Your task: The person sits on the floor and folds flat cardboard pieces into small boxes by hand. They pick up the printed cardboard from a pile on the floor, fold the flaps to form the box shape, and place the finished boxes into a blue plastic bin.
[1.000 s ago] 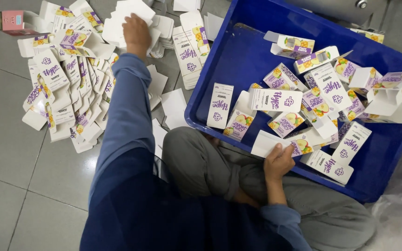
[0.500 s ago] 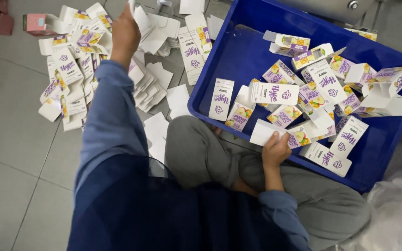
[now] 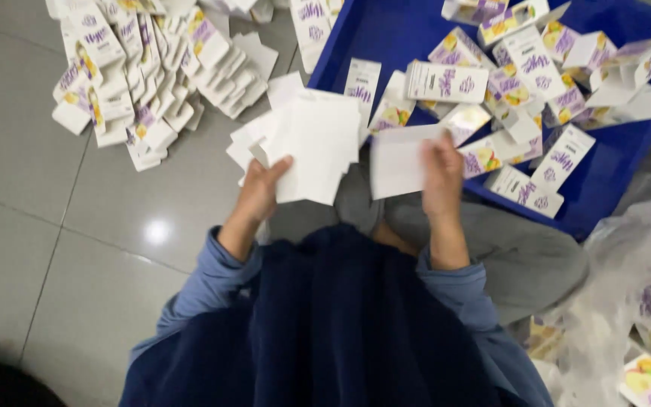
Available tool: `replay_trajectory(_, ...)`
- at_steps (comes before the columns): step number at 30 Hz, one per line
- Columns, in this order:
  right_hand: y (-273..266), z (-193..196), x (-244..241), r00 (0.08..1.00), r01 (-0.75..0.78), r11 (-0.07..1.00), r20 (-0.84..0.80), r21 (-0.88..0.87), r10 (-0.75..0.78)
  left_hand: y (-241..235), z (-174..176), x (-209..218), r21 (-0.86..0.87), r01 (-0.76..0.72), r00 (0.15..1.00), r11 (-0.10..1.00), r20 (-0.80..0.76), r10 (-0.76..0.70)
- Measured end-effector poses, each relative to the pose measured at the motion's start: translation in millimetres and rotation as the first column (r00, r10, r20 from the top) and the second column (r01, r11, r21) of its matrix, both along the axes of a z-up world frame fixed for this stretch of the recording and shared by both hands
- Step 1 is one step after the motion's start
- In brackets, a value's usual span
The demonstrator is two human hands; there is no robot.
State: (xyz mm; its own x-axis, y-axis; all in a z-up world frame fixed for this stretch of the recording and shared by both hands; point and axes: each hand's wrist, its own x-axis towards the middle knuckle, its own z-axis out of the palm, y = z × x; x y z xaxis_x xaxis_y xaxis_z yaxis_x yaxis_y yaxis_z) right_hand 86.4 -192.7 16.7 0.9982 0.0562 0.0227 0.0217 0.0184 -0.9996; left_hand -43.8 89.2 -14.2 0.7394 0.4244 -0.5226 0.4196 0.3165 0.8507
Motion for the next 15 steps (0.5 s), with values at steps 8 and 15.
replay_trajectory(8,37.2,4.9,-86.6,0.69,-0.287,0.719,0.384,-0.633,0.614,-15.0,-105.8,-88.9,-0.166,0.123,0.992,0.978,0.057,-0.115)
replay_trajectory(15,37.0,-62.2,-132.0,0.849,-0.418,0.776,0.101,-0.473,0.519,-39.3,11.4,-93.9,0.21,0.354,0.908,0.911,0.155,-0.388)
